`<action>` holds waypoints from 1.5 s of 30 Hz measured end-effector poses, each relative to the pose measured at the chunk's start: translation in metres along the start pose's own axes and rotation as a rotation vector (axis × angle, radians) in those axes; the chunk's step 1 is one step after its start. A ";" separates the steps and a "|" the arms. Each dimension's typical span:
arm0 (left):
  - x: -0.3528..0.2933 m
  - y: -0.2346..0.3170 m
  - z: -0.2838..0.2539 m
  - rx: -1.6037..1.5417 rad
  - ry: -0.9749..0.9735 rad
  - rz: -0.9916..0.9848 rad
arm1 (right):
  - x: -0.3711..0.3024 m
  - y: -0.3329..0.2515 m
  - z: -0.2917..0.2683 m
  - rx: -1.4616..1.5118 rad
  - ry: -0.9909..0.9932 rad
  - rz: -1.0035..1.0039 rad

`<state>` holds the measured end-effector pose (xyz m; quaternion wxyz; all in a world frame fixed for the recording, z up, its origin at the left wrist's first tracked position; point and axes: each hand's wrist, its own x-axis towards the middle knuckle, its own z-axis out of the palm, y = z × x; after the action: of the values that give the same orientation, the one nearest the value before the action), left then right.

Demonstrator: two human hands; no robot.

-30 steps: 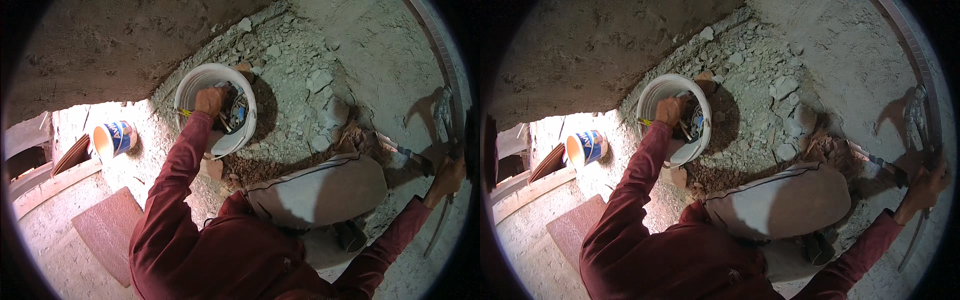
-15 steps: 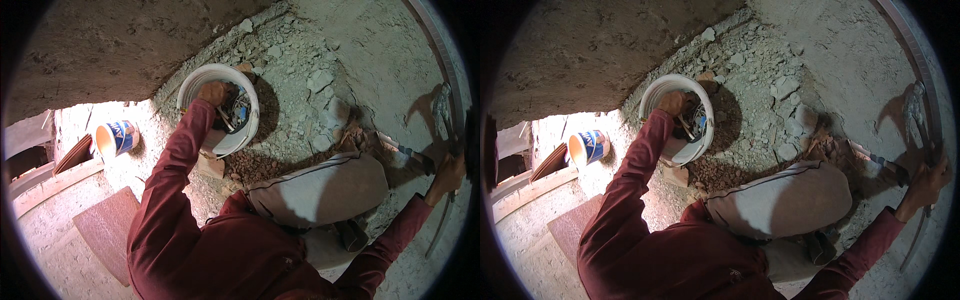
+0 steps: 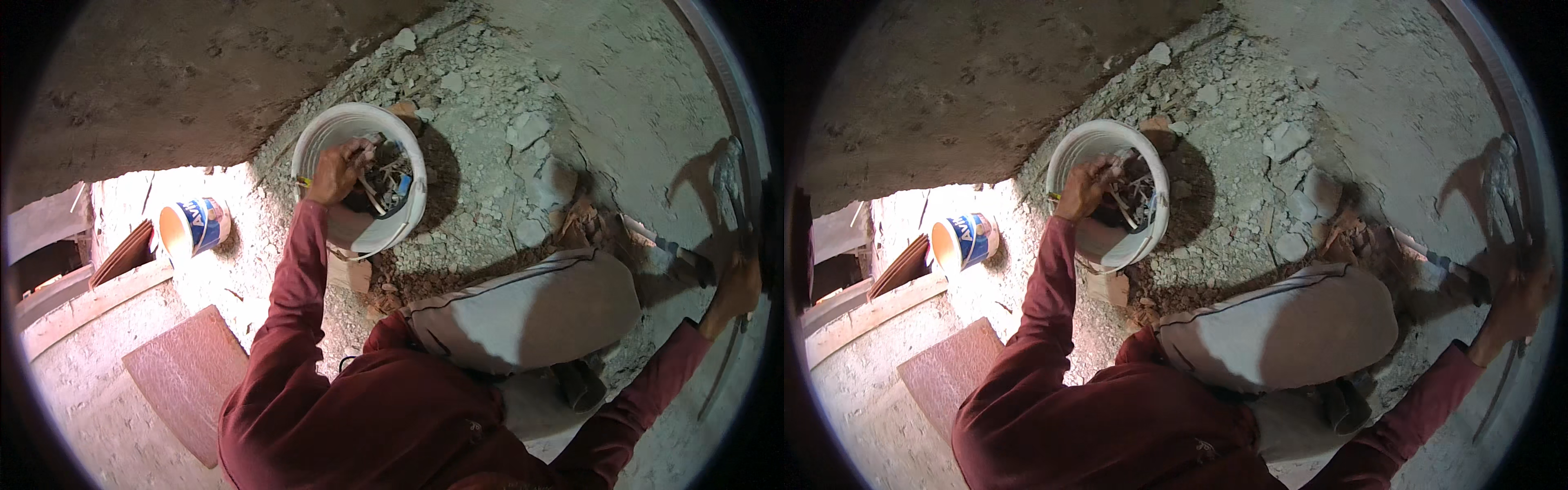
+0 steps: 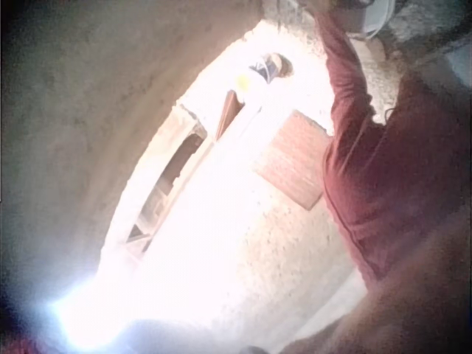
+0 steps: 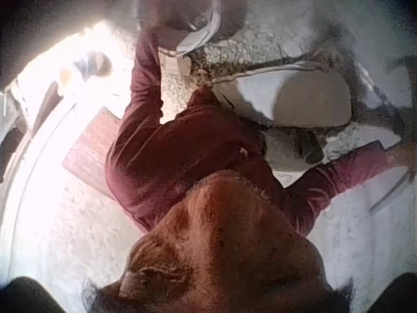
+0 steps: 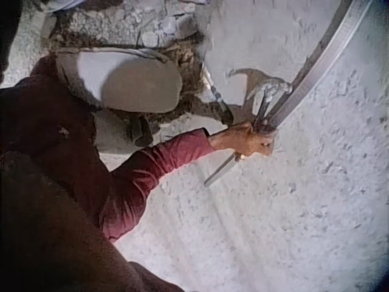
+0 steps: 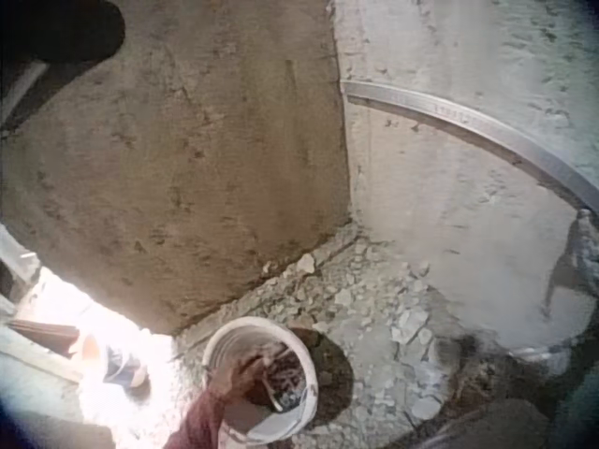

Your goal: The person positions a flexible metal track against a wall, secures it by driving nails with a hammer, and checks the alignment with a level.

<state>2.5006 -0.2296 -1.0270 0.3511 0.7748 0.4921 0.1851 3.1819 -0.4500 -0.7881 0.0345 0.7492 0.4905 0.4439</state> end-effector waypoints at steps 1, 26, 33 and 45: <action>-0.006 0.019 -0.007 -0.258 -0.004 -0.184 | -0.003 0.007 0.005 -0.008 0.000 -0.004; 0.104 0.196 0.007 -1.139 0.260 0.104 | 0.027 -0.070 -0.062 0.104 0.067 0.089; 0.201 0.241 0.022 -1.401 0.223 0.285 | 0.030 -0.076 -0.060 0.147 0.047 0.050; 0.196 0.275 0.022 -1.747 0.137 0.496 | 0.024 -0.067 -0.057 0.179 0.072 0.061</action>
<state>2.7766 -0.1364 -0.8536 0.7332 0.3042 0.0159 0.6080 3.0979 -0.4186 -0.7714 -0.0637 0.7475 0.5058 0.4258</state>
